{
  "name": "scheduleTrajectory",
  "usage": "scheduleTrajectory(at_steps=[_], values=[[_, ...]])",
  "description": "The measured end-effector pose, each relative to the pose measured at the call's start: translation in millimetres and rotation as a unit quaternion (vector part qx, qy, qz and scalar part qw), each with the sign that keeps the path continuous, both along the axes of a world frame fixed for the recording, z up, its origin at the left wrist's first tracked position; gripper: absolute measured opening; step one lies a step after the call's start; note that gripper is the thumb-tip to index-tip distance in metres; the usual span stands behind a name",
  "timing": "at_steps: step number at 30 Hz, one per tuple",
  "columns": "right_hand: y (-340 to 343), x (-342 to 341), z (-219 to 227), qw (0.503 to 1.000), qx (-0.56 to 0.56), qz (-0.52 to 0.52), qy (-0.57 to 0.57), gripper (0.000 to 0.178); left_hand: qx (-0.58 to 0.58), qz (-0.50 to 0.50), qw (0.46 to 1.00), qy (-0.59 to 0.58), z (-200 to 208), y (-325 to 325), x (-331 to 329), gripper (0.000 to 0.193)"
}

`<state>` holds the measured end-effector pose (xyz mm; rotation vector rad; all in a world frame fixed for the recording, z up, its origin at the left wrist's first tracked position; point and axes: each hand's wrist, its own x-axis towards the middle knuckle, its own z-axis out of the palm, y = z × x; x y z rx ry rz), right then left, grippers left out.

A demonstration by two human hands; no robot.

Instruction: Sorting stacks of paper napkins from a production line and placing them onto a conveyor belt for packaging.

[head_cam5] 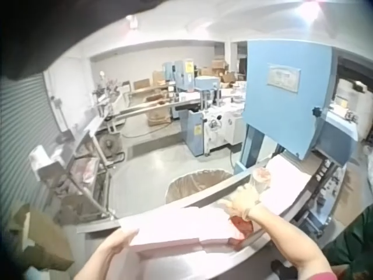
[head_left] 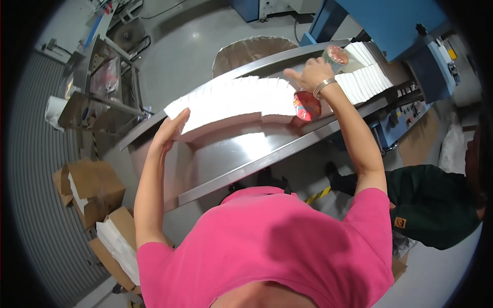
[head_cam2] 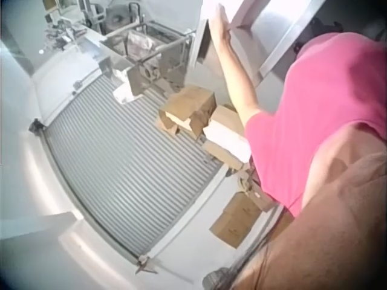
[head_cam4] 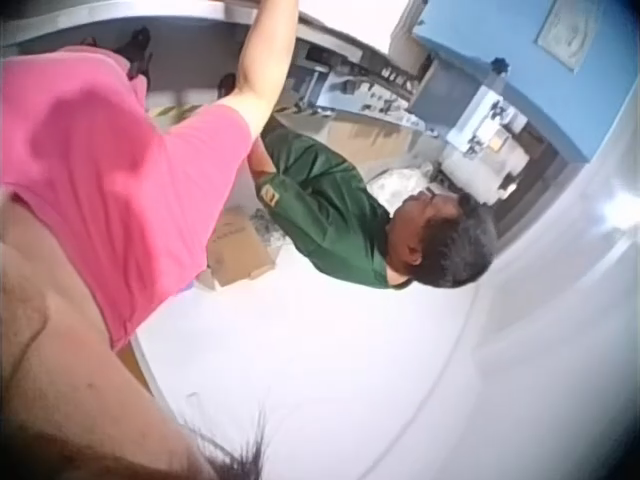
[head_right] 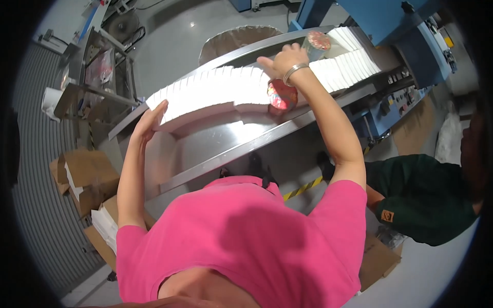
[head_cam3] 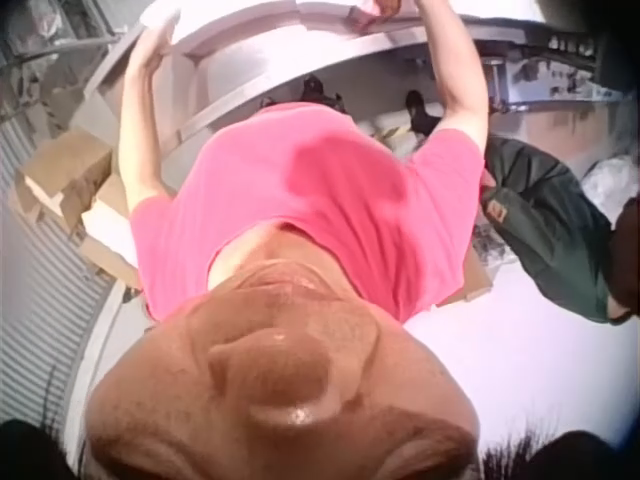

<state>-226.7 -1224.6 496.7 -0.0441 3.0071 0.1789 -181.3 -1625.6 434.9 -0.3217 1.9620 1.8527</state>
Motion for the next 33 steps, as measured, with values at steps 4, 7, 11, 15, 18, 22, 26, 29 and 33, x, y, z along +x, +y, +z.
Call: scheduleTrajectory(at_steps=[4, 7, 11, 15, 18, 22, 26, 29, 33], values=[[-28, 37, 28, 0.991, -0.048, -0.123, -0.021, 0.066, -0.023, -0.006, 1.0, 0.008, -1, -6, 4, 0.077], [-40, 48, 4, 0.985, -0.099, -0.137, -0.039, 0.066, -0.043, -0.013, 0.999, -0.005, 8, -2, 10, 0.078], [-58, 46, -12, 0.973, -0.186, -0.135, 0.003, 0.062, -0.036, -0.051, 0.998, 0.004, 4, -4, 4, 0.077], [-90, 47, -21, 0.976, -0.193, -0.092, 0.048, 0.054, -0.038, -0.062, 0.997, 0.009, 6, -10, 7, 0.076], [-109, 55, -31, 0.973, -0.217, -0.069, 0.048, 0.057, -0.026, -0.044, 0.999, 0.0, 5, -33, 15, 0.068], [-115, 63, -74, 0.857, -0.507, -0.083, 0.047, 0.072, 0.005, -0.011, 0.999, -0.03, 0, -91, 30, 0.061], [-139, 59, -79, 0.7, -0.691, -0.12, -0.133, 0.074, 0.047, 0.016, 0.997, -0.065, -2, -126, 46, 0.068], [-163, 62, -81, 0.645, -0.746, -0.1, -0.134, 0.054, 0.002, -0.005, 1.0, -0.019, 1, -105, 41, 0.072], [-183, 68, -70, 0.71, -0.685, -0.047, -0.156, 0.043, -0.007, -0.005, 1.0, 0.011, -11, -94, 37, 0.068]])
